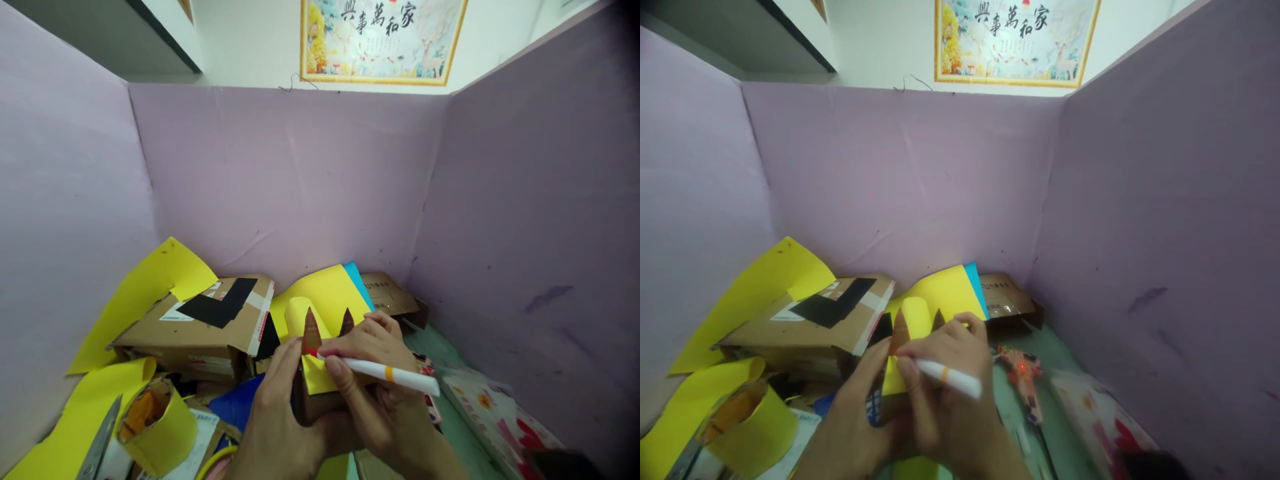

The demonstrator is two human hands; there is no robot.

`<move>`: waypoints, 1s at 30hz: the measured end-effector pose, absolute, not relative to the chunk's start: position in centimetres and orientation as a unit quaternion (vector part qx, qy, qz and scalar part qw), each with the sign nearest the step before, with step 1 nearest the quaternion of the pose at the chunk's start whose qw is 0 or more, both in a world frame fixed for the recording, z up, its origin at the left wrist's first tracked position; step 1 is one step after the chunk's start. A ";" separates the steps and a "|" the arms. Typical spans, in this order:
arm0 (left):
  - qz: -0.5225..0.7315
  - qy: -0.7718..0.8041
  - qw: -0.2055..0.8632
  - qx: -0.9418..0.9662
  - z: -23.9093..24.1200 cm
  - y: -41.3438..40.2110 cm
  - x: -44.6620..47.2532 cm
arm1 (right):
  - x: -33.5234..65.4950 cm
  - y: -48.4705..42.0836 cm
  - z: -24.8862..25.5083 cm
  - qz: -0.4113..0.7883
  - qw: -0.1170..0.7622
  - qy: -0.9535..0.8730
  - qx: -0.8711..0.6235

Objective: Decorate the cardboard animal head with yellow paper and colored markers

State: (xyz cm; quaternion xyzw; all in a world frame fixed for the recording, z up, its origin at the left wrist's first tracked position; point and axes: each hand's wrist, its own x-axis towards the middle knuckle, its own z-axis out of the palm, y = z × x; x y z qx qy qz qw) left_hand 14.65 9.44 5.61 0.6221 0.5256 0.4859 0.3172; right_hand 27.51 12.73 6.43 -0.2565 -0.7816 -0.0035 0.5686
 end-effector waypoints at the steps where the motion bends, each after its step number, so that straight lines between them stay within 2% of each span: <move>1: 0.489 0.523 0.313 0.623 5.6 9.4 14.6 | 27.6 12.7 6.4 0.000 0.567 -0.783 -0.256; 30: 0.483 0.527 0.307 0.629 5.6 9.4 14.6 | 27.6 12.7 6.5 -0.007 0.565 -0.783 -0.258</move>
